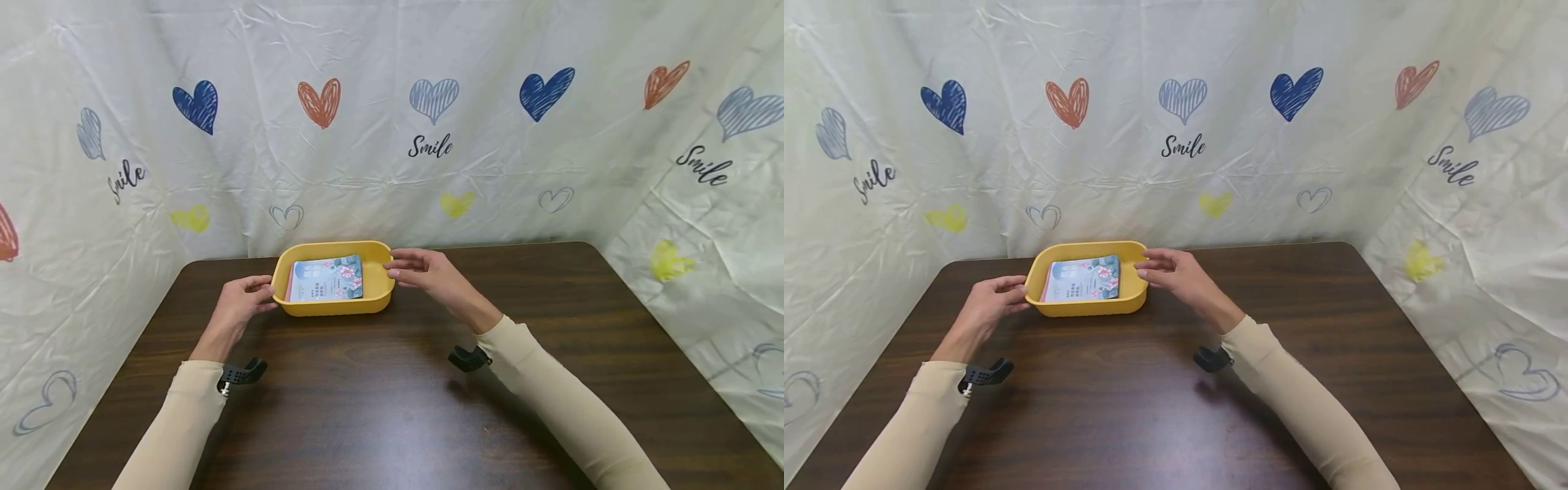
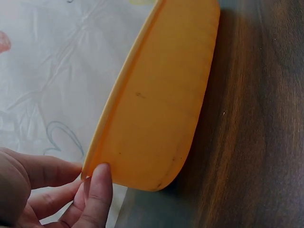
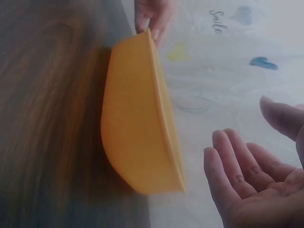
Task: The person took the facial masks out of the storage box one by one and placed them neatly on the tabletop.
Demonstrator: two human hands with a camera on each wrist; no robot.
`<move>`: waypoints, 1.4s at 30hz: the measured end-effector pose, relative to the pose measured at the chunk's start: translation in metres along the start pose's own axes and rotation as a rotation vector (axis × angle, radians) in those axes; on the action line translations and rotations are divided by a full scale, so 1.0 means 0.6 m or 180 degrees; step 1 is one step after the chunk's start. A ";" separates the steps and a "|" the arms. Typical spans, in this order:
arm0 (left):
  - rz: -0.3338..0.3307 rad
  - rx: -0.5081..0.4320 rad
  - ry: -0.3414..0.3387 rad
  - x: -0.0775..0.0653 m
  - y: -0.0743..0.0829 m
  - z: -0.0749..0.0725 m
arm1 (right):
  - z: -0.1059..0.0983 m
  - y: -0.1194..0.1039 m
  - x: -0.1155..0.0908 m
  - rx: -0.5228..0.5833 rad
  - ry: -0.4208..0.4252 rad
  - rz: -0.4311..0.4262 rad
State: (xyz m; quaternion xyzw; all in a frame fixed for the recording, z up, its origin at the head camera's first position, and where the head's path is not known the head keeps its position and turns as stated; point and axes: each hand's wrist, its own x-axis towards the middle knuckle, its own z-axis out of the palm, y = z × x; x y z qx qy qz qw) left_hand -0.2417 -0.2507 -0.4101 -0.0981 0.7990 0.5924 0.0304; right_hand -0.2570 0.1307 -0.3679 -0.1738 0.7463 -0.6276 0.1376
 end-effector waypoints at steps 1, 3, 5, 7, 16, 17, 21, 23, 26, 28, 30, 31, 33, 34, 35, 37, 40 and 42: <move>-0.0021 -0.0045 0.0007 0.001 0.000 0.000 | 0.002 0.000 0.004 -0.0003 0.0000 0.0012; -0.0066 -0.0150 -0.0001 0.001 0.000 0.000 | 0.006 0.000 0.011 -0.0026 0.0010 0.0040; -0.0099 -0.0241 -0.0033 0.002 0.000 -0.001 | 0.010 0.000 0.019 -0.0032 0.0001 0.0051; -0.0139 -0.0280 -0.0055 0.002 0.000 -0.002 | 0.013 0.001 0.026 -0.0037 -0.0009 0.0058; -0.0276 -0.0416 -0.0056 0.005 0.000 0.001 | 0.028 0.004 0.058 -0.0003 -0.0045 0.0155; -0.0277 -0.0413 -0.0053 0.005 0.000 0.001 | 0.030 0.005 0.062 0.0013 -0.0040 0.0180; -0.0280 -0.0409 -0.0030 0.005 0.001 0.003 | 0.036 0.008 0.074 0.0084 -0.0054 0.0216; -0.0279 -0.0425 -0.0021 0.006 0.001 0.002 | 0.039 0.010 0.080 0.0127 -0.0087 0.0201; -0.0270 -0.0429 -0.0025 0.006 0.000 0.002 | 0.043 0.010 0.088 0.0154 -0.0124 0.0163; -0.0256 -0.0424 -0.0039 0.007 0.000 0.002 | 0.047 0.011 0.093 0.0160 -0.0141 0.0148; -0.0241 -0.0443 -0.0068 0.007 -0.001 0.002 | 0.051 0.013 0.098 0.0151 -0.0147 0.0133; -0.0232 -0.0458 -0.0081 0.007 -0.002 0.001 | 0.052 0.013 0.101 0.0135 -0.0154 0.0124; -0.0223 -0.0473 -0.0101 0.008 -0.003 0.000 | 0.056 0.014 0.106 0.0090 -0.0158 0.0101; -0.0221 -0.0482 -0.0106 0.008 -0.003 0.000 | 0.058 0.014 0.108 0.0065 -0.0164 0.0092; -0.0219 -0.0488 -0.0109 0.008 -0.003 -0.001 | 0.060 0.014 0.110 0.0031 -0.0163 0.0080; -0.0222 -0.0476 -0.0100 0.009 -0.003 -0.002 | 0.063 0.014 0.115 -0.0028 -0.0159 0.0076; -0.0229 -0.0464 -0.0086 0.010 -0.003 -0.002 | 0.067 0.016 0.122 -0.0071 -0.0153 0.0062; -0.0235 -0.0468 -0.0084 0.010 -0.002 -0.002 | 0.070 0.018 0.129 -0.0080 -0.0148 0.0055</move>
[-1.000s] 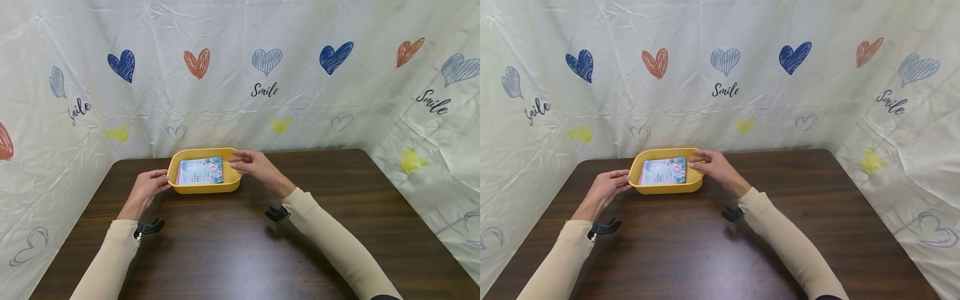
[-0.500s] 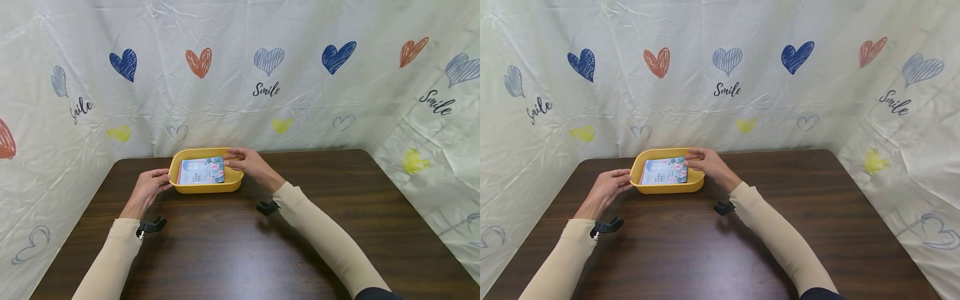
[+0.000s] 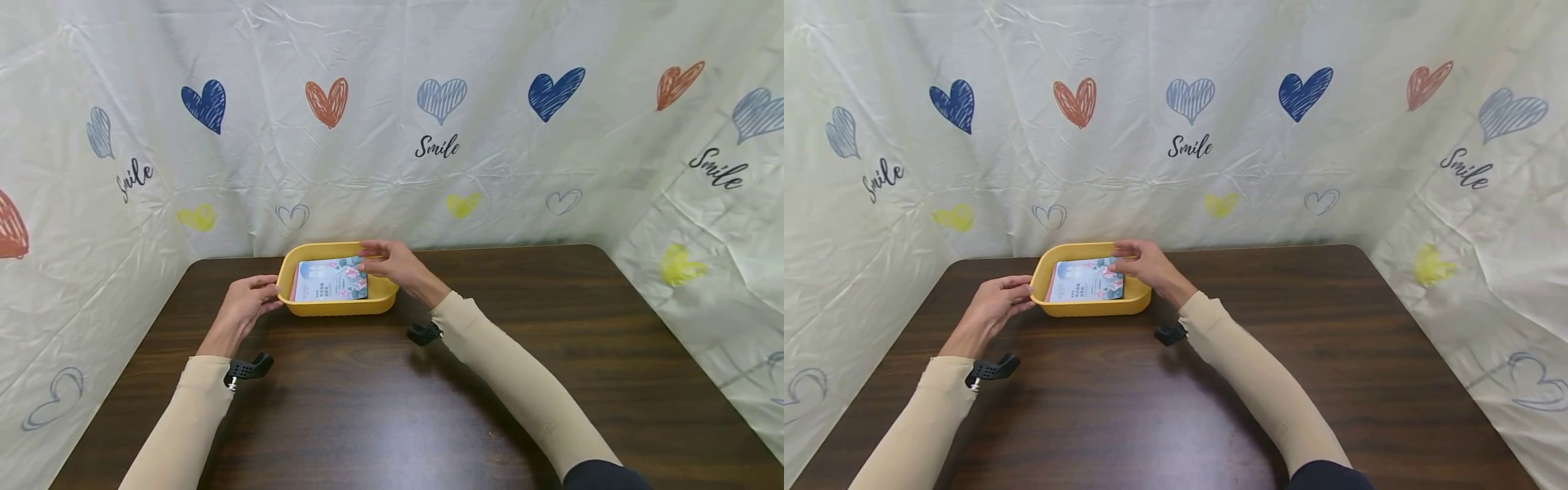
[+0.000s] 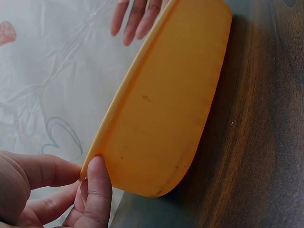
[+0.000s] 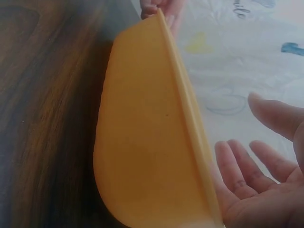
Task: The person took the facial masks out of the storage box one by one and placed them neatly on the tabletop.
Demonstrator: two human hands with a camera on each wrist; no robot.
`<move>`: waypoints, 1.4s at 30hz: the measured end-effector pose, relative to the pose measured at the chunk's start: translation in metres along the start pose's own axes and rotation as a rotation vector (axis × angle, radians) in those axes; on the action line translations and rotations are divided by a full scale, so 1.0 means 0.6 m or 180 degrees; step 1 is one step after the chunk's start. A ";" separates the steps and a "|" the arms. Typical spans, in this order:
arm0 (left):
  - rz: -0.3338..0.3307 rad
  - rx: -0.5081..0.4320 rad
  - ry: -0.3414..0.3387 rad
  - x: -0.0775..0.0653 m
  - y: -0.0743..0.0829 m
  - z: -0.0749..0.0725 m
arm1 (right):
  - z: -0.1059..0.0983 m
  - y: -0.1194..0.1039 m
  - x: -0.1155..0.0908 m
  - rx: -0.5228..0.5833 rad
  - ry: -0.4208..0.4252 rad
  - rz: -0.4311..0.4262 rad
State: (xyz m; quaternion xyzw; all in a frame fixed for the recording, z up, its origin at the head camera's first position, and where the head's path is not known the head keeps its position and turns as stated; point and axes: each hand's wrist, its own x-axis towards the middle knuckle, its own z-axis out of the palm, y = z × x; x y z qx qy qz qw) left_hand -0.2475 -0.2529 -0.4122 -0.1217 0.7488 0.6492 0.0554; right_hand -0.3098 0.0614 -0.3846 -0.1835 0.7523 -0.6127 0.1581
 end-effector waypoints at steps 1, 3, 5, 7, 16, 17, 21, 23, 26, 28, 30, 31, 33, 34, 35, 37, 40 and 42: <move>-0.0003 -0.0005 -0.0001 0.000 0.000 0.000 | 0.001 0.001 0.003 -0.0011 0.0007 -0.0001; -0.0007 -0.0021 -0.0003 0.000 0.001 0.000 | 0.004 0.001 0.008 -0.0046 0.0018 0.0012; -0.0013 -0.0027 0.0002 0.000 0.001 0.000 | 0.007 0.000 0.013 -0.0081 0.0024 0.0035; -0.0021 -0.0015 0.0010 0.000 0.001 0.001 | 0.011 0.000 0.018 -0.0132 0.0019 0.0063; -0.0025 -0.0083 0.0014 0.004 0.001 0.005 | 0.027 0.013 0.045 -0.0197 0.0002 0.0249; -0.0021 -0.0075 0.0016 0.005 0.000 0.006 | 0.028 0.014 0.047 -0.0210 -0.0001 0.0263; -0.0018 -0.0048 0.0035 0.007 0.000 0.005 | 0.031 0.014 0.050 -0.0240 0.0000 0.0324; -0.0009 -0.0041 0.0038 0.007 0.000 0.005 | 0.032 0.012 0.050 -0.0228 -0.0004 0.0330; -0.0013 -0.0028 0.0051 0.006 0.000 0.004 | 0.032 0.010 0.048 -0.0188 -0.0012 0.0329; -0.0027 -0.0022 0.0058 0.005 0.000 0.004 | 0.033 0.008 0.047 -0.0163 -0.0021 0.0331; -0.0030 -0.0024 0.0053 0.004 0.001 0.003 | 0.034 0.007 0.046 -0.0127 -0.0037 0.0329; -0.0037 -0.0031 0.0055 0.004 0.001 0.003 | 0.034 0.006 0.046 -0.0122 -0.0044 0.0322; -0.0039 -0.0046 0.0049 0.004 0.001 0.004 | 0.036 0.004 0.044 -0.0111 -0.0051 0.0310; -0.0039 -0.0050 0.0042 0.004 0.001 0.004 | 0.037 0.004 0.044 -0.0101 -0.0052 0.0300; -0.0040 -0.0057 0.0037 0.003 0.001 0.004 | 0.038 0.003 0.043 -0.0083 -0.0048 0.0288; -0.0047 -0.0065 0.0033 0.003 0.001 0.005 | 0.041 0.003 0.042 -0.0070 -0.0012 0.0264; -0.0044 -0.0068 0.0015 0.003 0.002 0.004 | 0.045 0.004 0.041 0.0036 0.0093 0.0232; -0.0039 -0.0073 0.0014 0.003 0.001 0.004 | 0.048 0.007 0.041 0.0116 0.0210 0.0225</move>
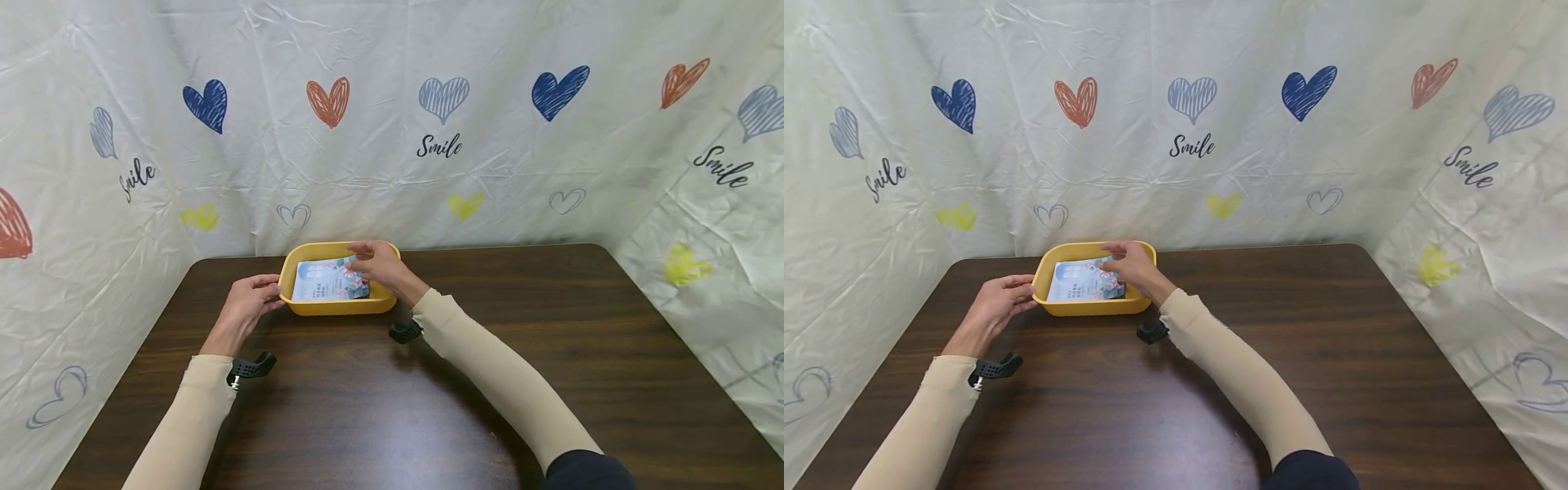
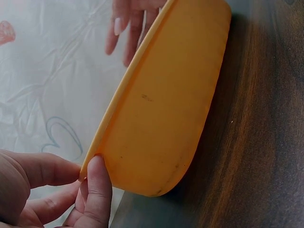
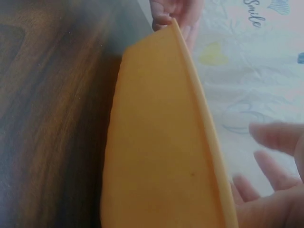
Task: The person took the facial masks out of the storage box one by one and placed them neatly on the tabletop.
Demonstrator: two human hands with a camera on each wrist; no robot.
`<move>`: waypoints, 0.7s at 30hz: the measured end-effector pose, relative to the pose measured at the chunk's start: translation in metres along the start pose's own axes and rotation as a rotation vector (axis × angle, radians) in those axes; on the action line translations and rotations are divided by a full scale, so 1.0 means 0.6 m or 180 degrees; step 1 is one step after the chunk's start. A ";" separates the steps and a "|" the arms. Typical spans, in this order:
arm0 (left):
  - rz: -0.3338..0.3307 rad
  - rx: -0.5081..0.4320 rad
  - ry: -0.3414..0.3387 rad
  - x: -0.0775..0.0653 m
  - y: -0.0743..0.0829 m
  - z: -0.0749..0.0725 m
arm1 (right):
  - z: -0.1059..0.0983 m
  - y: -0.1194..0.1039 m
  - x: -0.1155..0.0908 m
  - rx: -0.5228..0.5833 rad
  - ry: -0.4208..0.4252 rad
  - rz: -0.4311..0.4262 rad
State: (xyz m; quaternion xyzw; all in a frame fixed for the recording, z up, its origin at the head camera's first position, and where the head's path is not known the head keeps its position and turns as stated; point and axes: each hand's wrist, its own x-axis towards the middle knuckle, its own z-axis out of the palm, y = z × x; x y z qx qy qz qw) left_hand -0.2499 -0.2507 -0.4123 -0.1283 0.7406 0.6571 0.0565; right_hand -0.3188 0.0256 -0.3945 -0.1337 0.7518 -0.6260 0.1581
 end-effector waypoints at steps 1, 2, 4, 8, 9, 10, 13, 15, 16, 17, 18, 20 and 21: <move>0.0003 -0.0001 0.0003 0.000 0.000 0.000 | 0.001 0.001 0.000 0.0050 0.0062 0.0005; 0.0004 0.0002 0.0005 0.001 -0.001 0.000 | 0.002 0.001 -0.001 0.0102 0.0123 0.0013; 0.0010 -0.0003 0.0008 0.001 -0.001 0.000 | 0.005 0.001 -0.002 0.0199 0.0236 0.0062; 0.0017 -0.0012 0.0005 0.002 -0.002 0.000 | 0.009 -0.001 -0.002 0.0274 0.0341 0.0242; 0.0017 -0.0018 0.0002 0.002 -0.003 -0.001 | 0.010 -0.002 -0.002 0.0280 0.0343 0.0308; 0.0018 -0.0016 0.0003 0.002 -0.003 -0.001 | 0.011 -0.003 -0.002 0.0271 0.0341 0.0366; 0.0007 -0.0011 0.0005 0.002 -0.002 0.000 | 0.013 -0.004 -0.001 0.0219 0.0286 0.0509; -0.0006 -0.0012 0.0004 0.001 -0.001 0.000 | 0.014 -0.004 0.001 0.0164 0.0240 0.0548; -0.0009 -0.0005 0.0006 0.001 0.000 0.000 | 0.015 -0.003 0.002 0.0135 0.0220 0.0553; -0.0014 -0.0006 0.0005 0.001 0.000 0.000 | 0.015 -0.004 0.002 0.0119 0.0191 0.0552; -0.0015 -0.0004 0.0003 0.001 0.000 0.000 | 0.016 -0.003 0.002 0.0099 0.0165 0.0549; -0.0019 -0.0002 0.0012 0.001 0.000 0.001 | 0.017 -0.004 0.003 0.0067 0.0104 0.0539; -0.0020 0.0002 0.0018 0.001 0.000 0.001 | 0.017 -0.004 0.003 0.0069 0.0068 0.0537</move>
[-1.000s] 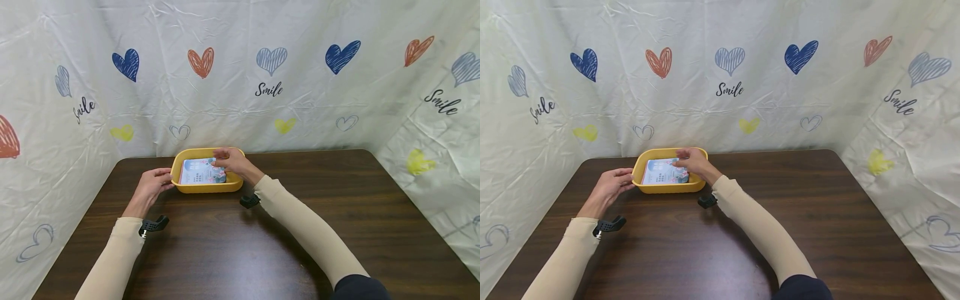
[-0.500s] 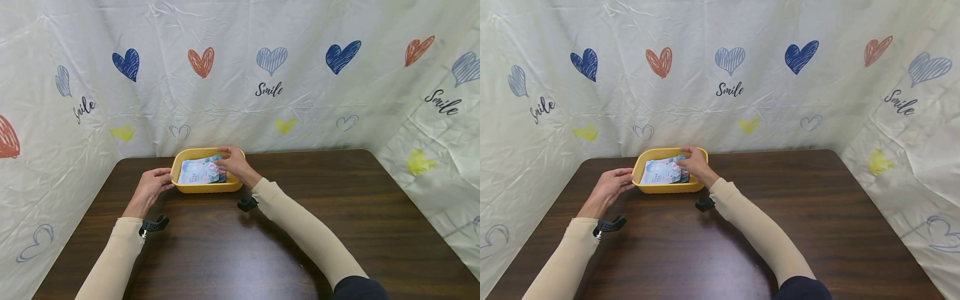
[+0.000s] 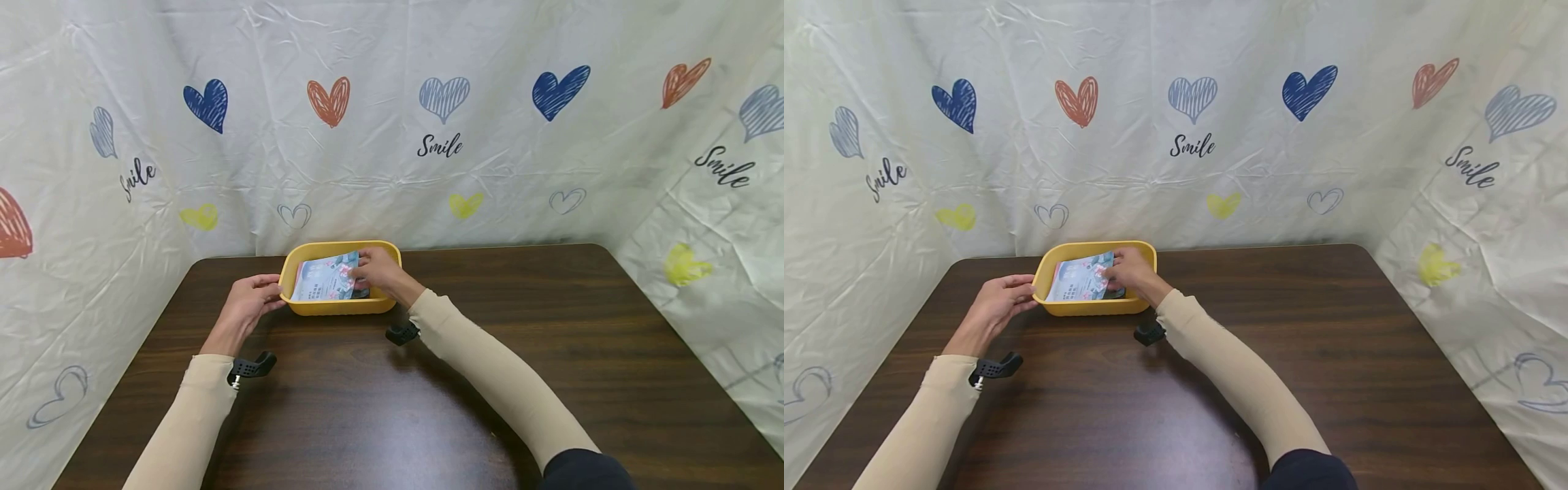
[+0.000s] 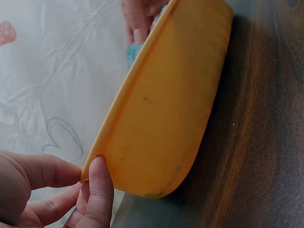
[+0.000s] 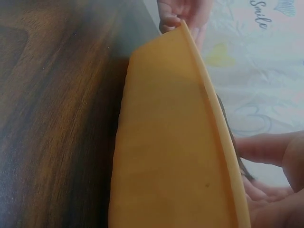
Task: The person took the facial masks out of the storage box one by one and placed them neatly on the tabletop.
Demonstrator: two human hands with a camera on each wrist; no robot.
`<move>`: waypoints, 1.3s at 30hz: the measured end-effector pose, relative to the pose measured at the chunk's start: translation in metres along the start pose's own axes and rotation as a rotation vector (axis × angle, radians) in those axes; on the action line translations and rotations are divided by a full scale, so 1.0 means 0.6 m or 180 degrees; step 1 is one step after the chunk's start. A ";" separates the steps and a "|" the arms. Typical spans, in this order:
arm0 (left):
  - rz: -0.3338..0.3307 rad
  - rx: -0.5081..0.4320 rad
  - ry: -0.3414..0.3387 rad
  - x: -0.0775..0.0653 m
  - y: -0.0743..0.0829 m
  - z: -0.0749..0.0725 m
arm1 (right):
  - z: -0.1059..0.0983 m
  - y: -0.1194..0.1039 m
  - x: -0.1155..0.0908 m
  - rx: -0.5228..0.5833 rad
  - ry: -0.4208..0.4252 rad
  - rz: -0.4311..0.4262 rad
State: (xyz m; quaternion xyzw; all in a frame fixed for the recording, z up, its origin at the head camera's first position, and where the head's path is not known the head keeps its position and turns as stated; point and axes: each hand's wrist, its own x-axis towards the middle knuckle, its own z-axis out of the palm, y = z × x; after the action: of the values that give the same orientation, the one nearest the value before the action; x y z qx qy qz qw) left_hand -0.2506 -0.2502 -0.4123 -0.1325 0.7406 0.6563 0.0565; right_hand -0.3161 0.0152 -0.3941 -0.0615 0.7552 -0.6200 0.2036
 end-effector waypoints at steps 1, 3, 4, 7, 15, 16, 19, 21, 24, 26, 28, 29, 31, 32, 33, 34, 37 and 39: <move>-0.0002 0.0001 0.0008 0.000 0.000 0.000 | 0.000 0.000 0.000 -0.0011 -0.0036 -0.0004; -0.0005 -0.0002 0.0007 0.000 0.000 0.001 | 0.001 0.000 0.000 -0.0038 -0.0104 -0.0012; -0.0004 -0.0007 0.0005 -0.001 0.000 0.001 | 0.001 0.000 0.000 -0.0055 -0.0130 -0.0015; -0.0001 -0.0021 -0.0008 -0.001 0.000 0.001 | 0.001 0.001 0.001 -0.0091 -0.0151 -0.0013; -0.0037 -0.0019 0.0002 0.001 0.002 0.000 | 0.001 0.002 0.006 -0.0019 -0.0181 -0.0002; -0.0049 -0.0016 0.0008 0.001 0.003 0.000 | 0.000 0.002 0.007 -0.0006 -0.0184 0.0002; -0.0067 0.0001 0.0020 0.001 0.005 0.000 | 0.000 0.002 0.007 -0.0014 -0.0171 0.0010; -0.0078 0.0011 0.0023 0.001 0.005 0.001 | -0.001 0.001 0.007 -0.0025 -0.0159 0.0017; -0.0089 0.0013 0.0028 0.000 0.006 0.002 | -0.002 0.001 0.005 -0.0034 -0.0144 0.0017; -0.0091 0.0022 0.0020 0.000 0.007 0.003 | -0.003 0.001 0.005 -0.0029 -0.0133 0.0015; -0.0095 0.0030 0.0019 0.000 0.008 0.002 | -0.006 0.000 0.004 -0.0025 -0.0118 0.0011; -0.0099 0.0036 0.0016 0.000 0.008 0.002 | -0.007 0.000 0.004 -0.0031 -0.0104 0.0010; -0.0105 0.0057 0.0025 0.000 0.008 0.001 | -0.010 -0.001 0.002 -0.0042 -0.0094 0.0004; -0.0110 0.0071 0.0036 0.000 0.008 0.000 | -0.012 -0.002 0.001 -0.0043 -0.0091 0.0003; -0.0112 0.0079 0.0044 0.000 0.009 0.000 | -0.014 -0.003 0.000 -0.0045 -0.0093 0.0003; -0.0115 0.0088 0.0050 -0.001 0.009 0.000 | -0.016 -0.004 -0.001 -0.0046 -0.0097 0.0002; -0.0119 0.0094 0.0061 -0.002 0.009 0.000 | -0.022 -0.005 -0.003 0.0020 -0.0124 -0.0004; -0.0121 0.0085 0.0056 -0.002 0.010 0.000 | -0.026 -0.004 -0.003 0.0069 -0.0135 -0.0024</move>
State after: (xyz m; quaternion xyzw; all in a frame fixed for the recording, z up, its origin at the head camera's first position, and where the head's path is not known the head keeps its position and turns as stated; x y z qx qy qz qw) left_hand -0.2514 -0.2493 -0.4063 -0.1515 0.7472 0.6440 0.0641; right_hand -0.3210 0.0296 -0.3891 -0.0752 0.7438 -0.6274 0.2179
